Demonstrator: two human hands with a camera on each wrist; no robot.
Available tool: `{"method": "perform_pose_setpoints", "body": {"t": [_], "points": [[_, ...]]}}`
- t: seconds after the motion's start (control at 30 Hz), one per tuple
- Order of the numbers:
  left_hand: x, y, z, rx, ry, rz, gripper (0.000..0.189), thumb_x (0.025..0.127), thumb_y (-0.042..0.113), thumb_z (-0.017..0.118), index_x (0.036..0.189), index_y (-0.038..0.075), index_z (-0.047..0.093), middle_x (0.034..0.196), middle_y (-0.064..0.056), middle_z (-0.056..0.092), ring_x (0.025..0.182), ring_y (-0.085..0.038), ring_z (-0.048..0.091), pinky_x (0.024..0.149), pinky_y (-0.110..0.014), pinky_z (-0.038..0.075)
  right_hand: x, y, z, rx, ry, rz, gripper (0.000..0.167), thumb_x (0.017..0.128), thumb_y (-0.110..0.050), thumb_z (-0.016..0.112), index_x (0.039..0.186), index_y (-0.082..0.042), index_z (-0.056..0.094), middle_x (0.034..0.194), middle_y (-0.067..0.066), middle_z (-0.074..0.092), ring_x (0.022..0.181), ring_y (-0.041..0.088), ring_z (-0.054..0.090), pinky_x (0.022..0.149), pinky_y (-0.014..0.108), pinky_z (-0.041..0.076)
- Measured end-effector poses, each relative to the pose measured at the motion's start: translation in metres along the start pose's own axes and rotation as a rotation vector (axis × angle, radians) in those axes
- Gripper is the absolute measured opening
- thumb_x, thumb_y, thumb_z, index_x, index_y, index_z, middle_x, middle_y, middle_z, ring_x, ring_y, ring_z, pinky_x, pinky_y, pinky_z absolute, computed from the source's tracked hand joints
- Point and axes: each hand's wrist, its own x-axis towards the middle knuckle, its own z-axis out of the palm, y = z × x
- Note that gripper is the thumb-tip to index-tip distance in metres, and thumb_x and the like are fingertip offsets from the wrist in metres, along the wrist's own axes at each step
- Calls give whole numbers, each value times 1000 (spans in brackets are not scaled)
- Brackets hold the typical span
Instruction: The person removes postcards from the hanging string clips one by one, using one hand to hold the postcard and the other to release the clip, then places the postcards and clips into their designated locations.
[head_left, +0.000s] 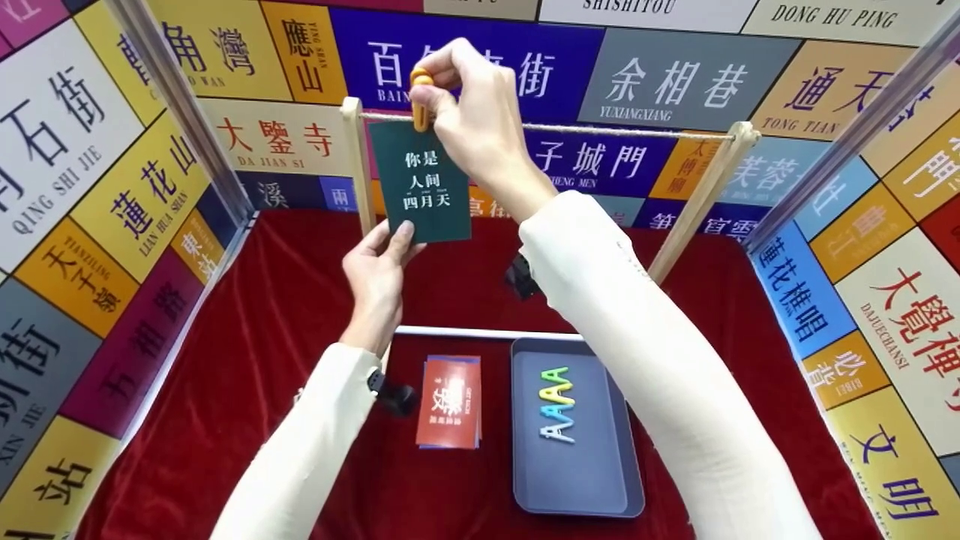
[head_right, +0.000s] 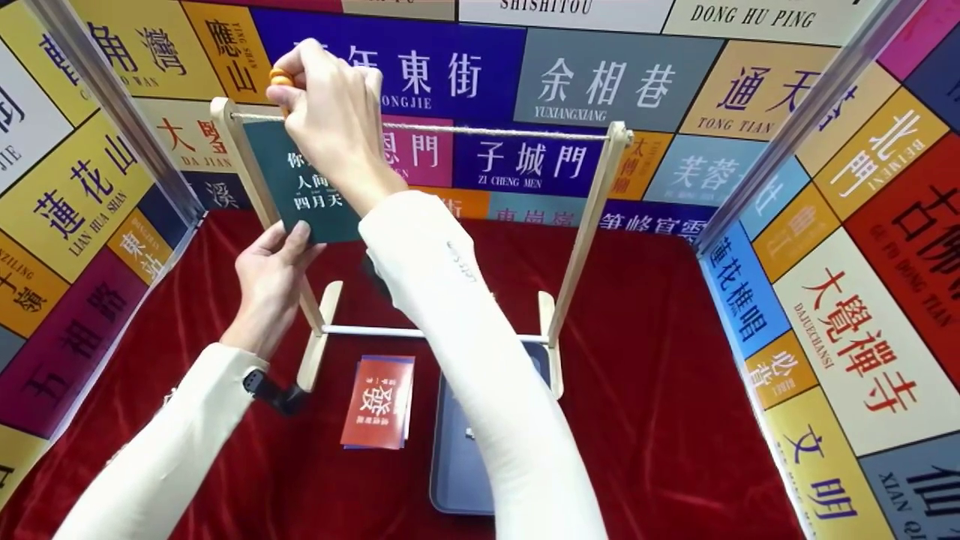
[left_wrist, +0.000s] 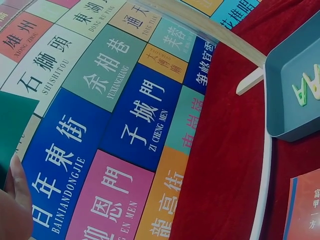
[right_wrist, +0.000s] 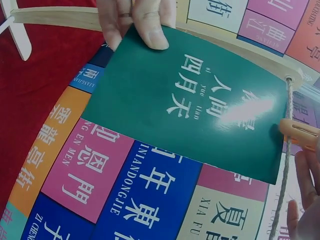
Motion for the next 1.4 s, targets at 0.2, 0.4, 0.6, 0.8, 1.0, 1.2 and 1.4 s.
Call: {"method": "perform_pose_setpoints", "body": {"t": [0.2, 0.4, 0.6, 0.8, 1.0, 1.2, 1.4], "points": [[-3, -2, -3, 3, 7, -11, 25, 90, -3, 69, 114, -13, 69, 83, -1, 69, 68, -7, 68, 74, -29, 64, -2, 0, -4, 24, 57, 8, 18, 91, -15, 70, 107, -5, 67, 99, 6, 75, 87, 10, 67, 79, 13, 53], [-7, 2, -5, 25, 5, -2, 25, 90, -2, 69, 113, -12, 69, 83, -2, 70, 67, -8, 69, 74, -29, 65, -7, -4, -5, 76, 110, -24, 20, 91, -15, 70, 107, -3, 67, 100, 7, 73, 92, 10, 65, 87, 13, 49], [-11, 3, -8, 34, -6, 17, 25, 90, -4, 70, 113, -12, 69, 83, -2, 71, 67, -9, 68, 73, -28, 64, -13, -5, -6, 116, 116, -49, 17, 92, -13, 71, 106, -4, 67, 98, 7, 72, 91, 10, 63, 82, 17, 50], [-12, 3, -12, 54, -10, 24, 26, 90, -2, 70, 114, -12, 70, 83, -1, 72, 67, -9, 69, 74, -28, 64, -18, -4, -8, 132, 110, -56, 21, 92, -14, 70, 110, -5, 66, 101, 5, 72, 95, 8, 61, 81, 17, 46], [-15, 4, -13, 58, -14, 13, 26, 91, -1, 70, 115, -10, 70, 85, -1, 72, 66, -9, 70, 74, -28, 64, -24, -1, -10, 189, 100, -95, 21, 94, -13, 67, 112, -2, 65, 103, 8, 71, 94, 11, 59, 80, 19, 46], [-21, 6, -14, 44, -20, 22, 26, 90, -3, 69, 115, -12, 69, 83, 0, 72, 67, -9, 70, 74, -29, 65, -30, 1, -11, 240, 94, -126, 28, 93, -17, 68, 116, -2, 65, 104, 8, 70, 97, 12, 60, 72, 20, 47], [-26, 6, -16, 33, -27, 18, 26, 90, -4, 69, 115, -13, 68, 82, 0, 72, 70, -9, 70, 75, -30, 65, -35, 5, -15, 277, 92, -97, 34, 94, -15, 66, 125, -1, 62, 109, 9, 69, 98, 14, 62, 78, 22, 54]]}}
